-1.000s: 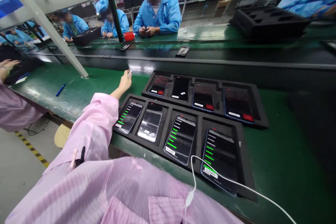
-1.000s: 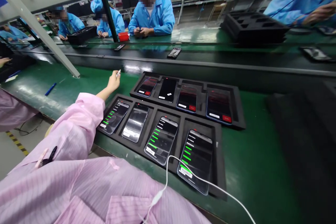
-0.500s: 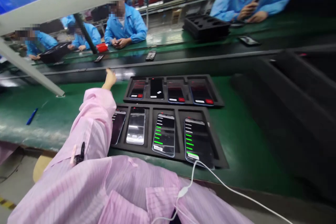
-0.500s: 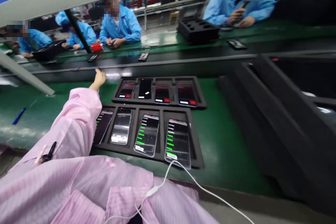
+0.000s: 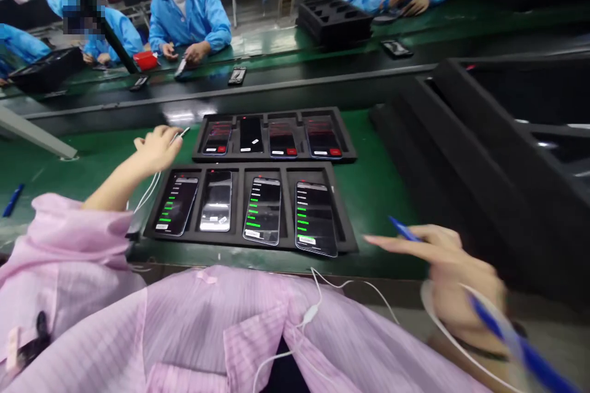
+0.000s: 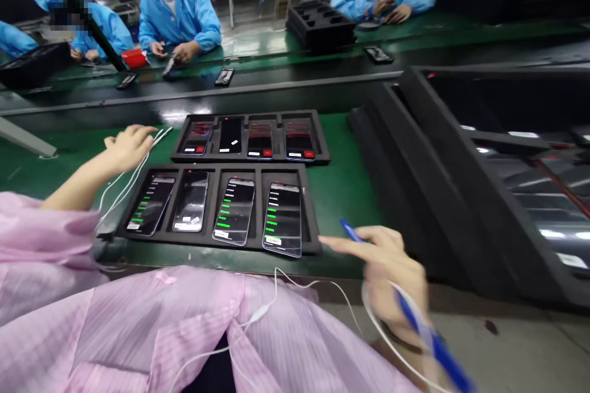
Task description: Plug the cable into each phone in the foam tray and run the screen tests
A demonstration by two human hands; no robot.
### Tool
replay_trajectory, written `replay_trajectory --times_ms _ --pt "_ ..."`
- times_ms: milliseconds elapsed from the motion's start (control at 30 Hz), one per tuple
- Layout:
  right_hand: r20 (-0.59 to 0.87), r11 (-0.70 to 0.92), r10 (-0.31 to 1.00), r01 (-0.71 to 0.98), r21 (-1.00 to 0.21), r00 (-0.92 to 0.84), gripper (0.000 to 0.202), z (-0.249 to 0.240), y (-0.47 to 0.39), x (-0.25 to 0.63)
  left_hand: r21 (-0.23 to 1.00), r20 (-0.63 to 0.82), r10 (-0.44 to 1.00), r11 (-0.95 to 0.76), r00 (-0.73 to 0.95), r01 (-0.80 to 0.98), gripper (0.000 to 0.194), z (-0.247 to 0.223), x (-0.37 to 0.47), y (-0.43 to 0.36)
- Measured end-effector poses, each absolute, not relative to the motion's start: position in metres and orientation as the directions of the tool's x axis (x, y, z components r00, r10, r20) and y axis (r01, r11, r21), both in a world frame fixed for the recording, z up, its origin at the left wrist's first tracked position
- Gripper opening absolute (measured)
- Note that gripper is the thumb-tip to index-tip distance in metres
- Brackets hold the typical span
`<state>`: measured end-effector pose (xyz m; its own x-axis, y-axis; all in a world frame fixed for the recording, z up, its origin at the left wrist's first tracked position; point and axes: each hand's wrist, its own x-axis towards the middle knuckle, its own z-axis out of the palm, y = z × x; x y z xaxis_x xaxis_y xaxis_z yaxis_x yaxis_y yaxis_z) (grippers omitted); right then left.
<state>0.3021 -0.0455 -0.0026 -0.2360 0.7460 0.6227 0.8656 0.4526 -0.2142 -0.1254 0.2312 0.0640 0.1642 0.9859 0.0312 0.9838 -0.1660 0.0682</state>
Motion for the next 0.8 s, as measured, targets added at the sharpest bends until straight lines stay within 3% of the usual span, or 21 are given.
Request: replay_trajectory --times_ms 100,167,300,433,600,800 --pt "0.687 0.5 0.691 0.835 -0.23 -0.225 0.029 -0.026 -0.007 0.292 0.0 -0.02 0.959 -0.284 0.284 0.959 0.056 0.048 -0.12 0.14" --pt "0.667 0.459 0.716 0.858 -0.231 -0.204 0.029 -0.038 0.014 0.283 -0.017 -0.048 0.968 -0.248 0.247 0.969 0.058 0.031 -0.121 0.095" --pt "0.603 0.425 0.768 0.876 -0.227 -0.216 0.031 -0.047 0.026 0.273 0.05 -0.045 0.991 -0.12 0.123 0.991 0.059 0.002 -0.135 0.042" --pt "0.531 0.531 0.784 0.79 -0.306 -0.321 0.032 -0.044 0.0 0.271 0.151 0.031 0.996 -0.083 0.079 0.985 0.053 -0.012 -0.151 0.002" --pt "0.533 0.599 0.767 0.699 -0.391 -0.359 0.031 -0.036 -0.021 0.267 0.221 0.108 0.992 -0.093 0.07 0.971 0.053 -0.013 -0.149 -0.019" --pt "0.6 0.479 0.765 0.828 -0.291 -0.232 0.031 -0.034 0.01 0.269 0.228 0.124 0.987 -0.131 0.105 0.965 0.056 0.0 -0.134 0.02"
